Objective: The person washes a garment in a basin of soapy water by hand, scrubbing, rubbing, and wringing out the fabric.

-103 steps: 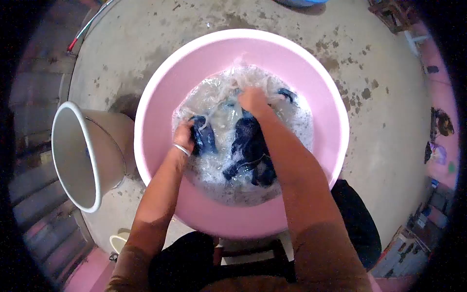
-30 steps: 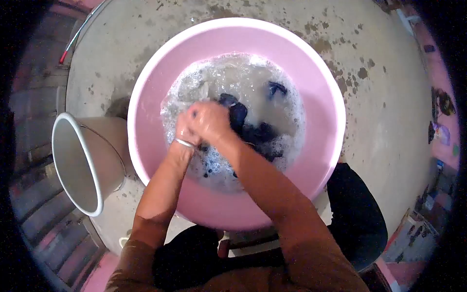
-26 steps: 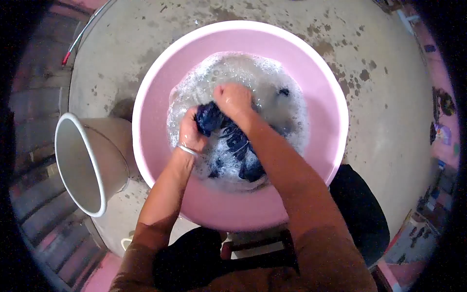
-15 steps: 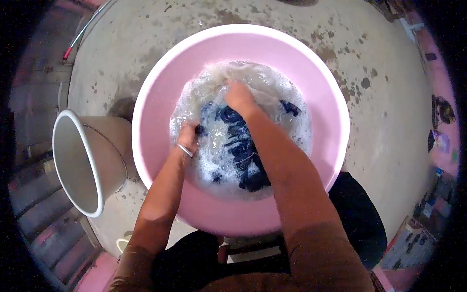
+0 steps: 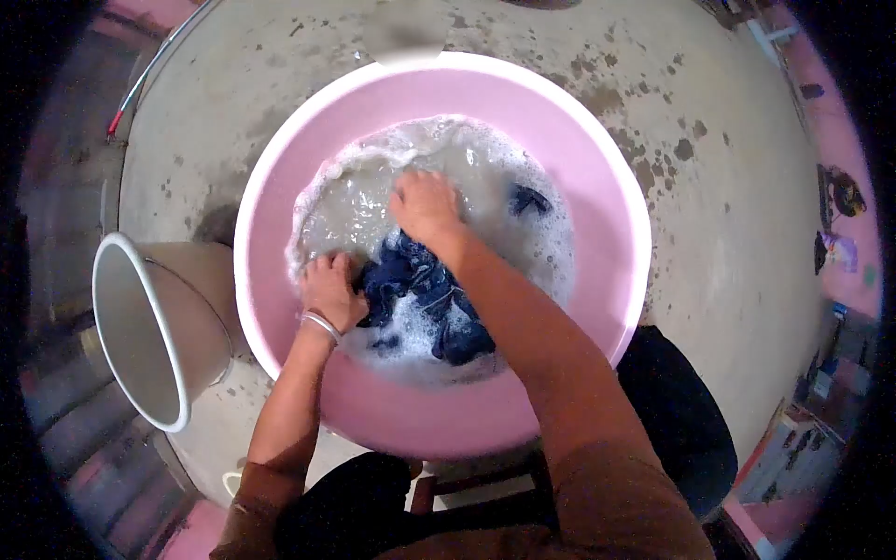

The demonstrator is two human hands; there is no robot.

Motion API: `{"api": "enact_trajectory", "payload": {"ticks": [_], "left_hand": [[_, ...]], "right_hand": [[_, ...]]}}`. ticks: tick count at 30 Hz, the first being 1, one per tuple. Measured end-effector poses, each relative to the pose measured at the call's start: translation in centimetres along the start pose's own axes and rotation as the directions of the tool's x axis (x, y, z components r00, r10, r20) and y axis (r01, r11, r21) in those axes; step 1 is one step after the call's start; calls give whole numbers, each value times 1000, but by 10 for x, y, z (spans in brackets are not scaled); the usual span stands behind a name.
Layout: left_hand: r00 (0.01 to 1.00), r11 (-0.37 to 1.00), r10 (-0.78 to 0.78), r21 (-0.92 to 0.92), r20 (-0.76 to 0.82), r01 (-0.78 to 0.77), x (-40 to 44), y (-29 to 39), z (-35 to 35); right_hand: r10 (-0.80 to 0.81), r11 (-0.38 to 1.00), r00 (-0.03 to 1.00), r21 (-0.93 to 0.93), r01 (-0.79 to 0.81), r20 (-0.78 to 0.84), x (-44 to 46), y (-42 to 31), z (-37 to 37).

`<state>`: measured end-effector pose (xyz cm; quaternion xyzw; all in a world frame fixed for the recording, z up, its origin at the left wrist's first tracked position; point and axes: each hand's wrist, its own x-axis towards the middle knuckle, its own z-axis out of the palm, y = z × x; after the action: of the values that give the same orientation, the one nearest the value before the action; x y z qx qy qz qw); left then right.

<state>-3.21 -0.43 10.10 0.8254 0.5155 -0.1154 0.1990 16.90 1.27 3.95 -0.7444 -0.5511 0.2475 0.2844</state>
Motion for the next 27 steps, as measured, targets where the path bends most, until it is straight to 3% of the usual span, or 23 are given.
{"api": "enact_trajectory", "payload": {"ticks": [2,3,4,5,6,7,8,9,10,11,13,15,16,18,19,20,21,22,23,24,25,26,27], "left_hand": [[961,944,267,-178,-78,-277,3,4,11],[961,815,274,-539,38,-211,13,-1,39],[962,812,273,-542,30,-214,20,-2,50],[949,594,182,-798,257,103,27,-2,55],[857,276,178,-861,483,428,31,-4,57],[833,145,189,-853,521,501,34,-7,53],[837,140,187,-857,515,496,32,-4,54],[838,216,75,-830,540,515,24,4,51],[833,286,-39,-793,552,538,19,13,45],[754,550,-77,-603,653,578,18,25,12],[784,556,15,-656,621,509,21,16,45],[816,579,92,-698,571,422,27,3,97],[817,574,97,-702,569,422,25,4,87],[893,757,105,-618,438,213,19,5,59],[987,879,-15,-468,162,90,17,5,38],[987,964,-69,-264,-146,29,15,3,21],[950,965,-91,-261,-300,10,18,-10,9],[885,968,-114,-252,-451,-4,22,-19,1],[882,969,-118,-248,-457,0,24,-17,-1],[873,993,-5,-105,-487,-53,25,-12,-1],[862,994,112,47,-495,-103,25,-9,3],[925,983,180,86,-335,-161,22,-3,18],[955,965,230,174,-187,-198,12,10,23]], "right_hand": [[20,922,999,-386,0,48,-10,5,-11],[78,928,992,-370,-37,98,-13,3,-17],[72,927,993,-375,-31,97,-10,5,-19],[172,928,956,-365,-76,238,-5,9,-20],[263,925,890,-361,-122,373,-2,12,-20],[257,925,892,-362,-115,372,-1,25,-16],[119,956,924,-294,-7,363,-3,39,-13],[-21,968,938,-226,105,346,-3,47,-10],[-27,967,937,-227,113,349,-3,42,-15],[-98,986,966,-108,126,238,-4,32,-25],[-148,989,980,8,149,129,-11,9,-51],[165,970,986,182,-163,2,-19,-12,-84],[164,971,987,175,-162,3,-27,-18,-98],[64,991,989,110,-79,133,-54,-23,-123],[-62,998,943,46,49,327,-69,-12,-125],[-162,983,843,13,181,514,-85,-3,-123],[-155,985,843,10,175,515,-99,-7,-128],[-75,981,671,-65,181,738,-107,-15,-134],[24,968,447,-132,213,894,-108,-18,-137],[14,967,448,-127,222,894,-98,-9,-129],[-178,971,741,-5,237,647,-82,10,-110],[-297,955,913,100,280,279,-71,25,-97],[-285,958,918,100,267,274,-61,32,-87]]}}
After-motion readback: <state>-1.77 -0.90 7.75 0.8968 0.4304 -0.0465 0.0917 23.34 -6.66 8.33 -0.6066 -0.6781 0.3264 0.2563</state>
